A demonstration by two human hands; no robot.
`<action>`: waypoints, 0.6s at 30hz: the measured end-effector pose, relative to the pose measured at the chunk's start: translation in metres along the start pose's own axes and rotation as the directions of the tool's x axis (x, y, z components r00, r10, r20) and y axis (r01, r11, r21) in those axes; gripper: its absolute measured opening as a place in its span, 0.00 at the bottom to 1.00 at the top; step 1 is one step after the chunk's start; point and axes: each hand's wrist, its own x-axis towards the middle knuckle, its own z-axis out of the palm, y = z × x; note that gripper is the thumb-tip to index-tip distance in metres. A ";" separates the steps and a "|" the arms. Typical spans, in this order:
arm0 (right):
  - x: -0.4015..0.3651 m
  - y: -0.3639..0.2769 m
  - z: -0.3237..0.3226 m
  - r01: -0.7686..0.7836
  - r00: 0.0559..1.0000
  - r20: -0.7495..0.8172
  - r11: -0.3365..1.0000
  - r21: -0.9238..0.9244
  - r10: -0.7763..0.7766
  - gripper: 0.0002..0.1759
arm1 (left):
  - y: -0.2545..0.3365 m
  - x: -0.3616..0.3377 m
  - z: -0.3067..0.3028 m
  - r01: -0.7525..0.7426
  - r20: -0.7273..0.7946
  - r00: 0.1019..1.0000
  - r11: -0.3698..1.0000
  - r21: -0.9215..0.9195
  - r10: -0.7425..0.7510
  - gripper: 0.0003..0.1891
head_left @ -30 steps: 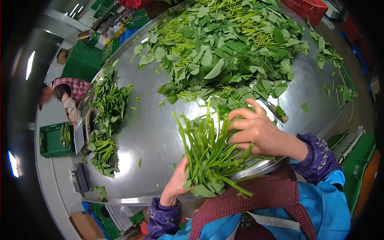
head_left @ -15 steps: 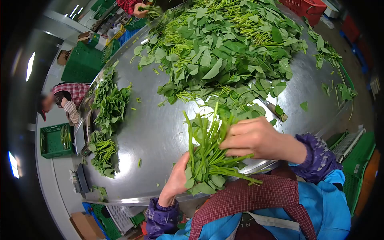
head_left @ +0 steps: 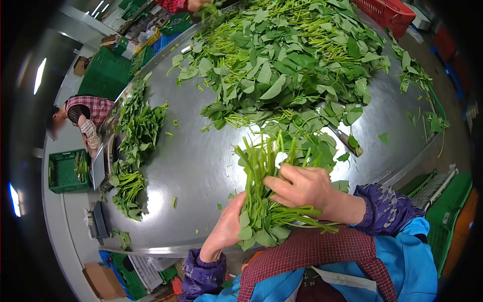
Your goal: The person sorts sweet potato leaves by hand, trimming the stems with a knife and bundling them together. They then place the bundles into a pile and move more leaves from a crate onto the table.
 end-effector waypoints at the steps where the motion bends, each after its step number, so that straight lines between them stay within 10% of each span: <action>1: 0.001 -0.001 -0.002 0.005 1.000 -0.002 1.000 0.011 -0.005 0.12 | -0.001 0.000 0.001 -0.002 0.025 1.000 1.000 0.004 0.002 0.33; 12: 0.006 0.027 -0.018 -0.149 0.969 0.243 0.897 0.417 0.048 0.03 | -0.012 0.006 0.000 -0.024 0.134 0.990 0.982 -0.189 0.050 0.40; 18: 0.009 0.076 -0.096 -0.354 0.855 0.190 0.275 0.894 0.483 0.06 | -0.071 -0.003 -0.010 -0.036 0.116 0.989 0.906 -0.422 0.094 0.42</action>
